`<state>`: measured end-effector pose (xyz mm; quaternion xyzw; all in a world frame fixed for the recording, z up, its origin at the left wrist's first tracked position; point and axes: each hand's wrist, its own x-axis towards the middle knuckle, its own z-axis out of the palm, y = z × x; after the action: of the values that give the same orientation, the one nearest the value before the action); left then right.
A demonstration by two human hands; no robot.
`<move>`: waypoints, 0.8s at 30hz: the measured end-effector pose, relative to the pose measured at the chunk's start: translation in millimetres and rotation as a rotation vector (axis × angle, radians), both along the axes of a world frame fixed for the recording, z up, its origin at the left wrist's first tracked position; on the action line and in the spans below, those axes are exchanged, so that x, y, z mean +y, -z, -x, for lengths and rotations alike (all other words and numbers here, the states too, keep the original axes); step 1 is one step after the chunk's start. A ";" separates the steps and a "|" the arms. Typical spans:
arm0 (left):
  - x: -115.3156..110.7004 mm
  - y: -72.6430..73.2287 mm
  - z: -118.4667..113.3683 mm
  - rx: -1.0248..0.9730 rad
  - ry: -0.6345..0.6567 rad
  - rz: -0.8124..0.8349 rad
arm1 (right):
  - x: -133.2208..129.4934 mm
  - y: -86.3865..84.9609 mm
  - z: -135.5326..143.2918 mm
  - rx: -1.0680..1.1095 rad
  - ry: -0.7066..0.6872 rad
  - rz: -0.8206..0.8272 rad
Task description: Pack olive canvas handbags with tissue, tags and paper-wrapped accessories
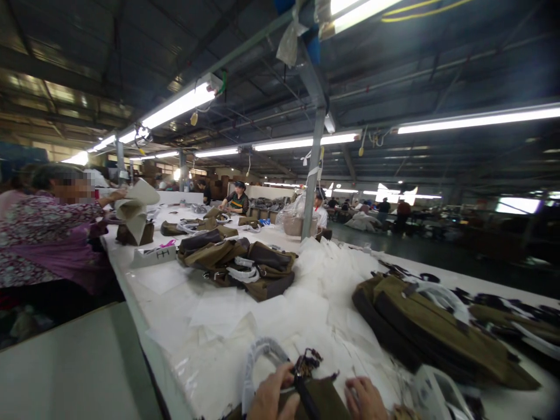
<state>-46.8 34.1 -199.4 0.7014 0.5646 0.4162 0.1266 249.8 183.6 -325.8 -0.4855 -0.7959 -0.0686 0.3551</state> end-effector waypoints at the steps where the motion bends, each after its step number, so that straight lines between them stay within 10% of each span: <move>1: 3.2 -16.2 4.8 -0.063 0.041 0.019 | -4.2 -4.3 3.1 0.012 0.018 0.007; 7: 54.4 -100.3 39.3 -0.273 -0.003 0.064 | -17.4 -18.9 10.8 0.040 0.057 0.020; 12: 103.8 -120.8 74.3 -0.148 -0.089 0.152 | -12.1 -13.8 6.8 0.045 0.048 0.008; 17: 112.5 -101.2 75.6 -0.013 -0.121 0.220 | -12.6 -12.0 4.8 0.045 0.068 0.059; 24: 60.9 -16.3 16.8 0.228 -0.075 0.270 | -10.1 -8.8 3.8 0.052 0.037 0.053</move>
<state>-63.6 95.0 -183.1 0.6991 0.6519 0.2586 0.1393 246.0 173.5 -317.0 -0.5111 -0.7787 -0.0415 0.3616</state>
